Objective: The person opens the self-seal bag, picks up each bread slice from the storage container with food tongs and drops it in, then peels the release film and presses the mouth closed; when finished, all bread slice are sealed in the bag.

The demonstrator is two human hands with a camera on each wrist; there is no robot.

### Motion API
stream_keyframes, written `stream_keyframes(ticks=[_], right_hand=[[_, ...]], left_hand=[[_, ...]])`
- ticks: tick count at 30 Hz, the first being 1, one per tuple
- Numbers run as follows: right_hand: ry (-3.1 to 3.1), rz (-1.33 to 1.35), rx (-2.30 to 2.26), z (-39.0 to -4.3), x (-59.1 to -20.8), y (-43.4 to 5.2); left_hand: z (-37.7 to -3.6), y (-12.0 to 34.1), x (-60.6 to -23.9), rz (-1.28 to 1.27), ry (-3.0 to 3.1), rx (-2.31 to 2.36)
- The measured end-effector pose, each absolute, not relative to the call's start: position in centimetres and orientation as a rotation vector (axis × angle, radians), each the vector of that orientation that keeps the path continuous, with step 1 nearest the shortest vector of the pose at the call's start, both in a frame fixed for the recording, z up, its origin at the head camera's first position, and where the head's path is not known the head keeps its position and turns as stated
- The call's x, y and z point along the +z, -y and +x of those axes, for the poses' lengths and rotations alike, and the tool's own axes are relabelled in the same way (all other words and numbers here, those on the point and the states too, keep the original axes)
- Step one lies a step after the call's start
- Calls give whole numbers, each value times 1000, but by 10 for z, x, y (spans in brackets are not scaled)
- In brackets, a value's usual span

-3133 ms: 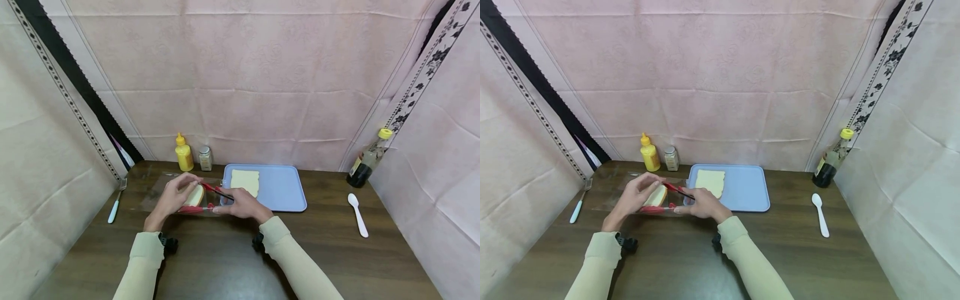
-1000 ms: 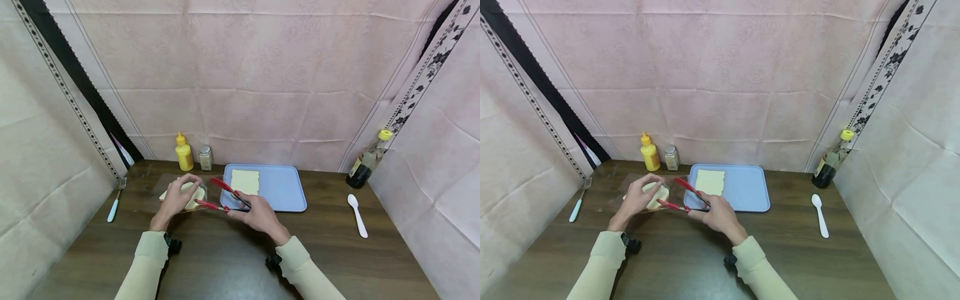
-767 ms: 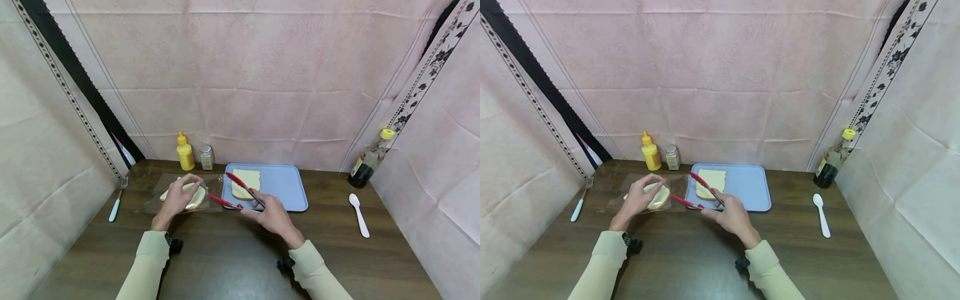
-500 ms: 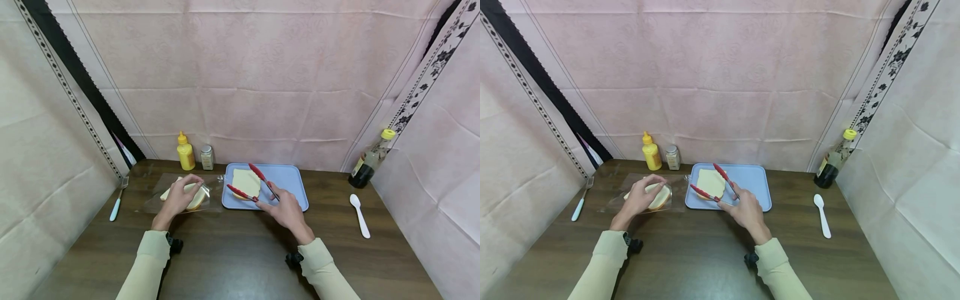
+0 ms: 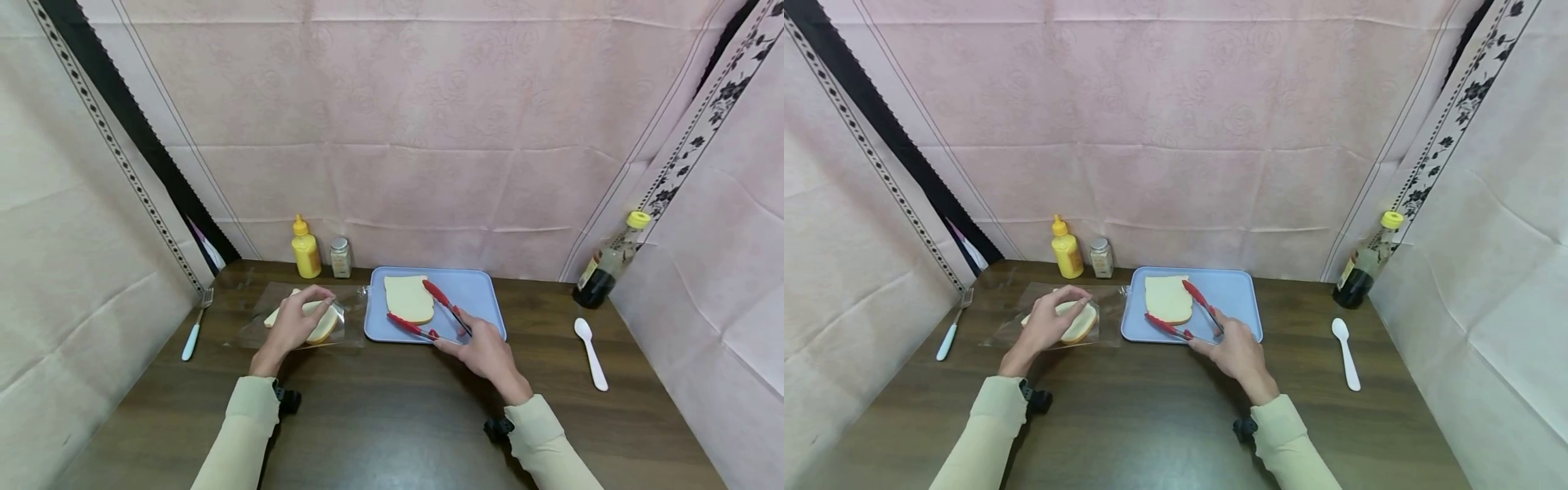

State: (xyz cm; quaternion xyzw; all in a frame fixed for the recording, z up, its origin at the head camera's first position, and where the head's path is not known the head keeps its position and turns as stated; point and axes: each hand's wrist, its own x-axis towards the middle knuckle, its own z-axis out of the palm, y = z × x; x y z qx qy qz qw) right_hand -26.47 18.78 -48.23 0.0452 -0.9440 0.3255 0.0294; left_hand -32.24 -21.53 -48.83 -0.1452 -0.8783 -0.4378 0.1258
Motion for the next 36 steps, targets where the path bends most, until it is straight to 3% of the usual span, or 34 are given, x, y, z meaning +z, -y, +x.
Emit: stream_keyframes(ticks=[8, 24, 36], right_hand=[[2905, 72, 991, -258, -478, -202], [2939, 38, 988, -267, -478, -174], [2958, 123, 936, -273, -477, -184]], left_hand=[[-323, 222, -487, -401, 2580, -1259], [-321, 213, -485, -447, 2590, -1288], [-320, 211, -481, -441, 2587, -1265]])
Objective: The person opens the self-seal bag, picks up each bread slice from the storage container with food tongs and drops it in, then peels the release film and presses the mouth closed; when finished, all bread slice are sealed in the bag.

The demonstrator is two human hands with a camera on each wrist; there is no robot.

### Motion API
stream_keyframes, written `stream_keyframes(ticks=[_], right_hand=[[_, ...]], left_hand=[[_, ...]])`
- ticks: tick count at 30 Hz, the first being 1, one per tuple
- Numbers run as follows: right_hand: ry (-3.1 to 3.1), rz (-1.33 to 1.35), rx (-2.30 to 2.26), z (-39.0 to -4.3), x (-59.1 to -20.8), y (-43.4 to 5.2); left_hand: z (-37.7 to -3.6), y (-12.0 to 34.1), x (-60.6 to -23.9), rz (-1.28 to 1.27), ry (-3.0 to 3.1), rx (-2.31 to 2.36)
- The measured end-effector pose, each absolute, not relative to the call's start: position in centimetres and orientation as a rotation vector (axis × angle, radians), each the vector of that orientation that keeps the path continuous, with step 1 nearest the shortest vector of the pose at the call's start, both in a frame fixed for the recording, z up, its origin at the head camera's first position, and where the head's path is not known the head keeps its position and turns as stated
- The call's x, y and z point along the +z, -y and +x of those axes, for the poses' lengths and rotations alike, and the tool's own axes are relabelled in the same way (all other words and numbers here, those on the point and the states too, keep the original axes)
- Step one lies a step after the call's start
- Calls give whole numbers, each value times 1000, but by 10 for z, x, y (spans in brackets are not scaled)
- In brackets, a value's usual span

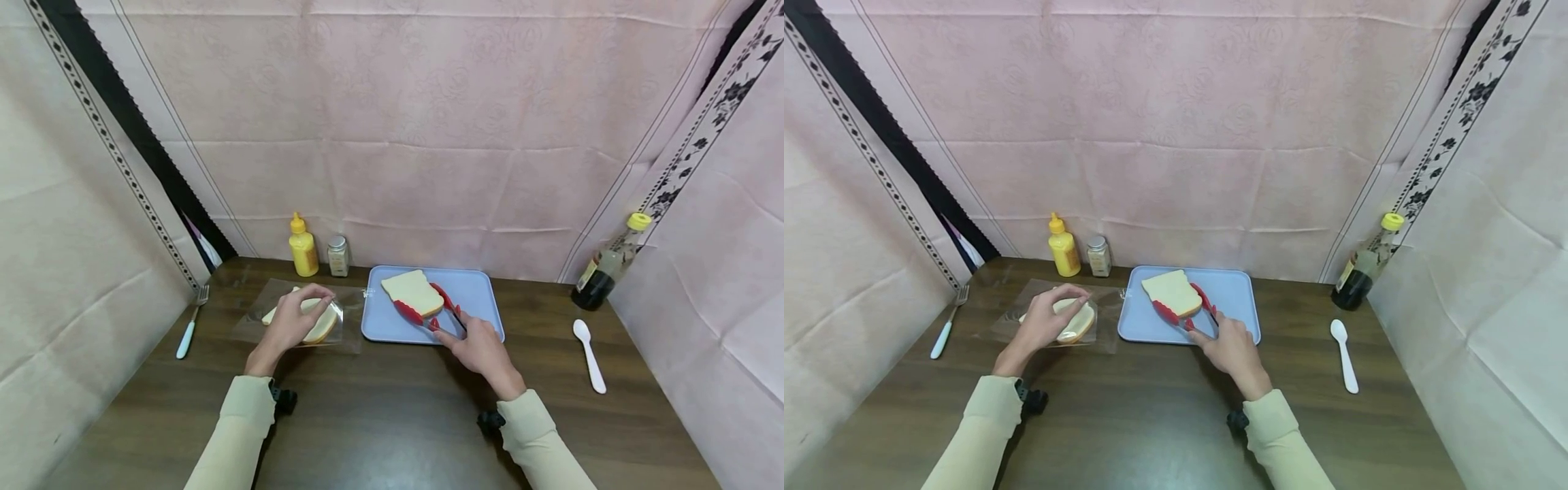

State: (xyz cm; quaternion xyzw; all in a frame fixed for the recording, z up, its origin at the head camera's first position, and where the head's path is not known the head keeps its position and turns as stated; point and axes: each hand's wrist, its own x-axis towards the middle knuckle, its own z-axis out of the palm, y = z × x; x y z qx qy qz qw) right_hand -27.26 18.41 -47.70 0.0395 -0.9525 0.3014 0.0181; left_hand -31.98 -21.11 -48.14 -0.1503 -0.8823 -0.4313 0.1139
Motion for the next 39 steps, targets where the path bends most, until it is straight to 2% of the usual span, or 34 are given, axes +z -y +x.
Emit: stream_keyframes(ticks=[14, 24, 39], right_hand=[[2974, 171, 1015, -281, -471, -215], [2926, 401, 1026, -285, -468, -233], [2954, 575, 999, -274, -448, -226]], left_hand=[[-321, 210, -479, -438, 2551, -1246], [-320, 210, -479, -420, 2583, -1252], [-320, 209, -482, -425, 2606, -1254]])
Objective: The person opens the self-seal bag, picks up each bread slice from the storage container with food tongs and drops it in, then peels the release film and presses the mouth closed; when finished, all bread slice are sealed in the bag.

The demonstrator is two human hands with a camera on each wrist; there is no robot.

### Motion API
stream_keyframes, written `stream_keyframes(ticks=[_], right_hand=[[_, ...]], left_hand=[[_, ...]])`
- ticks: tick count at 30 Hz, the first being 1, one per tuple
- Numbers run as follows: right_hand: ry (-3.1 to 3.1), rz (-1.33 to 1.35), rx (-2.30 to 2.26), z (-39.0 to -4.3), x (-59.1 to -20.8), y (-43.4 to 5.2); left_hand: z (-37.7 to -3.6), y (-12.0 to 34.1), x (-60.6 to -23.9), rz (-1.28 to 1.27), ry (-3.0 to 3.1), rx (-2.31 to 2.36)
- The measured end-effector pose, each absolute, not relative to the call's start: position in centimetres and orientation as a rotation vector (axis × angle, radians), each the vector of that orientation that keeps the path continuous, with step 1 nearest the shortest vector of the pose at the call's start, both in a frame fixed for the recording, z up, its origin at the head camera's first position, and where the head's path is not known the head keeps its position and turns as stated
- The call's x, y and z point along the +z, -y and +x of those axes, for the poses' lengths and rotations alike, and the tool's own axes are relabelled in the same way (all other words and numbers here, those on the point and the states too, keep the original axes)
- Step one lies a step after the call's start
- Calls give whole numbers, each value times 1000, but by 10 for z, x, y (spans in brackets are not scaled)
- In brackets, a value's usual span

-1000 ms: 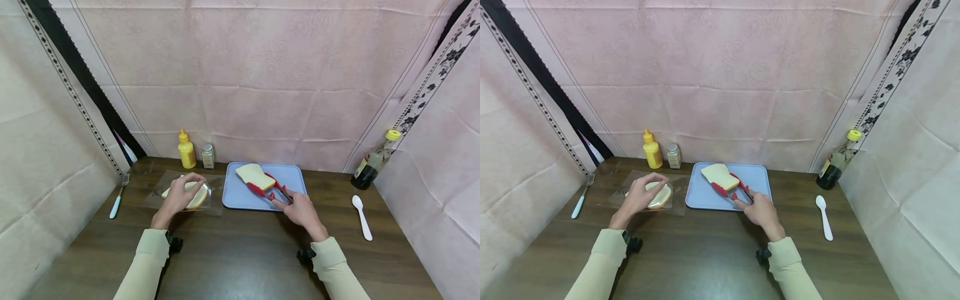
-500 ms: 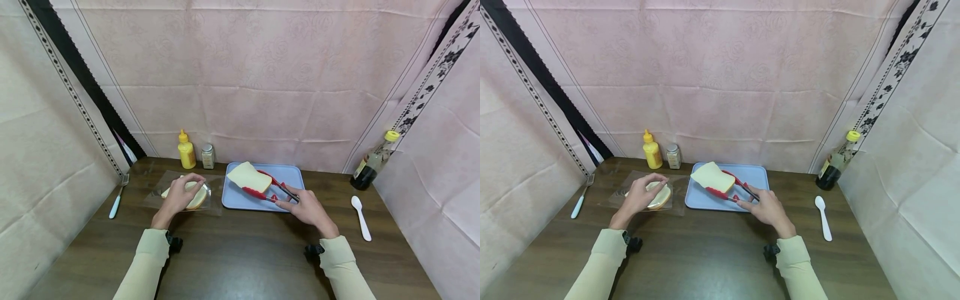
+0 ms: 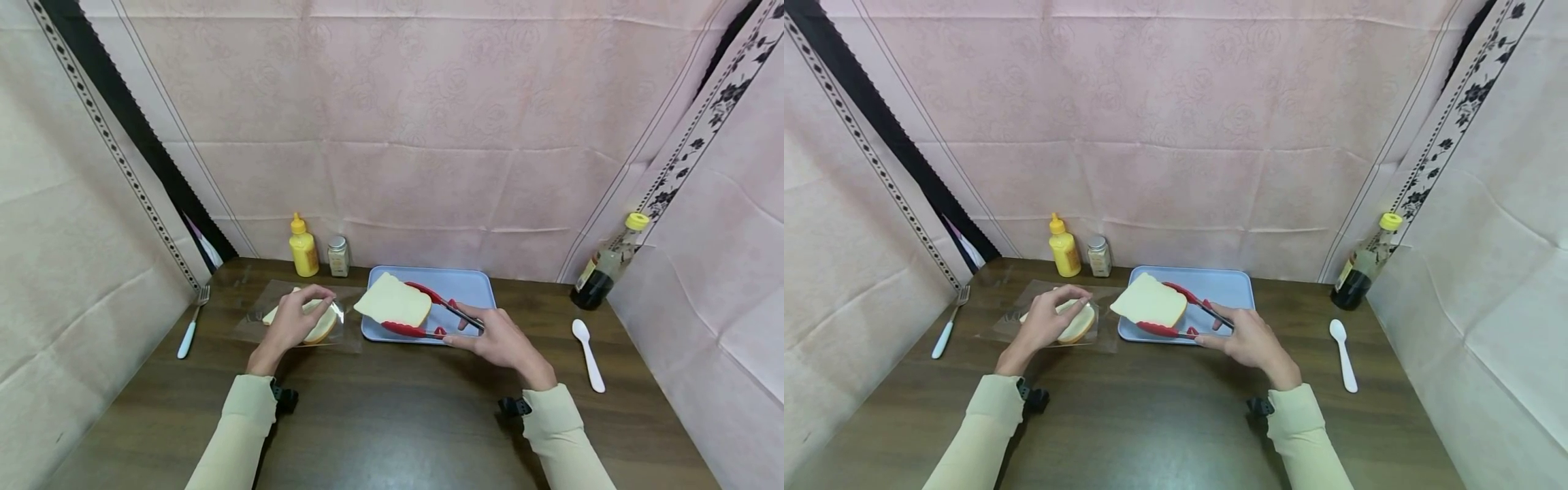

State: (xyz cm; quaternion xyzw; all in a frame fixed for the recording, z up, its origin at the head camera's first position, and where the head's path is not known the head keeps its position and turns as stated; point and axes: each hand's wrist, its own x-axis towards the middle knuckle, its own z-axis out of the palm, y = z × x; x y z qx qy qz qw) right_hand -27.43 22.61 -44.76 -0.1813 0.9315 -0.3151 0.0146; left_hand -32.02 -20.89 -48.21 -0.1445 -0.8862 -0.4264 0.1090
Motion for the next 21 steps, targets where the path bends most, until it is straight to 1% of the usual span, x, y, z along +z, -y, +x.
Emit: stream_keyframes(ticks=[11, 18, 21], right_hand=[[-2799, -653, -945, -261, -433, -214], [-2857, -773, -871, -258, -434, -204], [-2876, -777, -845, -256, -435, -200]], left_hand=[[-322, 208, -482, -418, 2620, -1238], [-320, 209, -481, -425, 2592, -1256], [-321, 211, -481, -440, 2567, -1256]])
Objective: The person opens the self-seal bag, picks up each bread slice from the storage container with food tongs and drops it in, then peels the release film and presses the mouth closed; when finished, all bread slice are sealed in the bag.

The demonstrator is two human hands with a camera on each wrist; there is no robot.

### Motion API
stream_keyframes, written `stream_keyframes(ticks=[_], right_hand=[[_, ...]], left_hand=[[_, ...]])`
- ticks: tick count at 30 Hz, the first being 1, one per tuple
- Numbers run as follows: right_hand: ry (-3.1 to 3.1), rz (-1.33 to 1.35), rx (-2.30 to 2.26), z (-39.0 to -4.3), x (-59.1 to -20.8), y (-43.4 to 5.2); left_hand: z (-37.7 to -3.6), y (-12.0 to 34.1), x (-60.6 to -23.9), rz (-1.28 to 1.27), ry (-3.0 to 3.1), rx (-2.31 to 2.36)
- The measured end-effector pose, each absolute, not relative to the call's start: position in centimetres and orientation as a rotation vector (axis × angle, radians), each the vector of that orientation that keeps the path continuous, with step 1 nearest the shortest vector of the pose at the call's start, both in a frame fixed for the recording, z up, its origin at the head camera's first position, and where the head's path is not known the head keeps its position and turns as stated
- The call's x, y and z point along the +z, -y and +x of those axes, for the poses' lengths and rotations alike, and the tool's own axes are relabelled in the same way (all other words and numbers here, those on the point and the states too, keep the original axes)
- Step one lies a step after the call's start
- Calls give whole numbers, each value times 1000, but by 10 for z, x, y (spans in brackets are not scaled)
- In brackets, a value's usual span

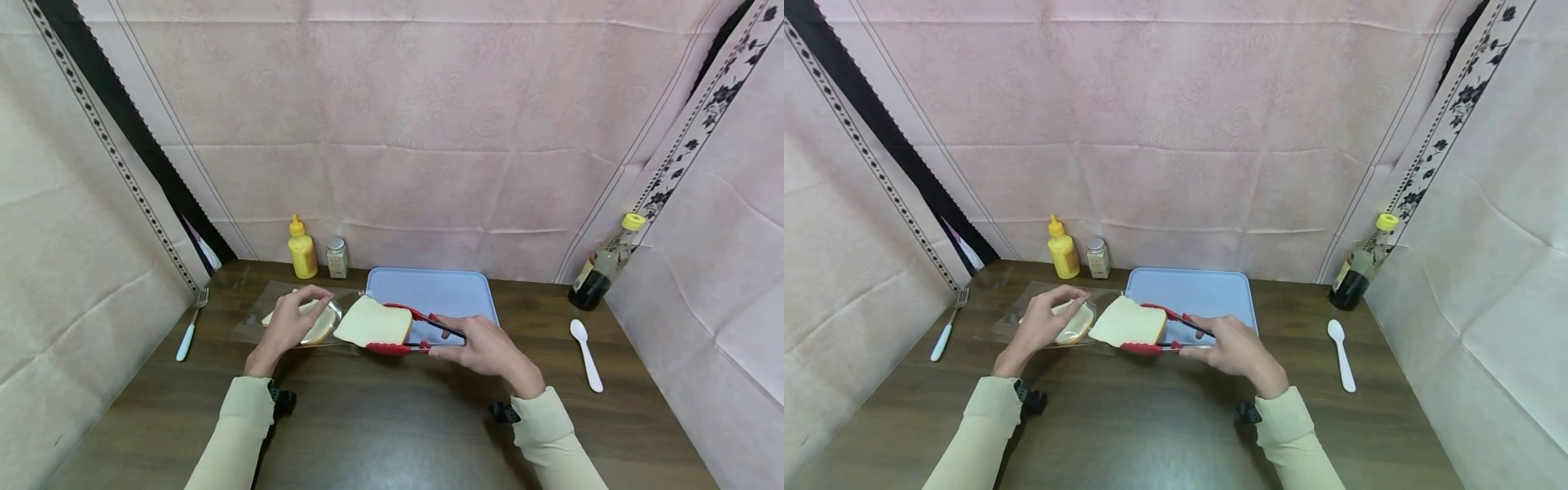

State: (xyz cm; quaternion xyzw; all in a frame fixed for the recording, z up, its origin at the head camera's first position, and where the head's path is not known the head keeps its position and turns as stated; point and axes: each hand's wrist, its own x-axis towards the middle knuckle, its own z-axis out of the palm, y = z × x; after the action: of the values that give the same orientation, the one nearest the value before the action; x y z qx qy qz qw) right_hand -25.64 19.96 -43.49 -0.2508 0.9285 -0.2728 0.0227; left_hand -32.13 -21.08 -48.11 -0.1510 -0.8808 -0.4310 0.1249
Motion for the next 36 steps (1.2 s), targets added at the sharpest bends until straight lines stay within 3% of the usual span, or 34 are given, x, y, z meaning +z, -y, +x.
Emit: stream_keyframes(ticks=[18, 36], right_hand=[[-3038, -774, -752, -255, -456, -150], [-2987, -814, -767, -284, -470, -105]], left_hand=[[-320, 217, -480, -489, 2480, -1239], [-317, 214, -476, -439, 2529, -1258]])
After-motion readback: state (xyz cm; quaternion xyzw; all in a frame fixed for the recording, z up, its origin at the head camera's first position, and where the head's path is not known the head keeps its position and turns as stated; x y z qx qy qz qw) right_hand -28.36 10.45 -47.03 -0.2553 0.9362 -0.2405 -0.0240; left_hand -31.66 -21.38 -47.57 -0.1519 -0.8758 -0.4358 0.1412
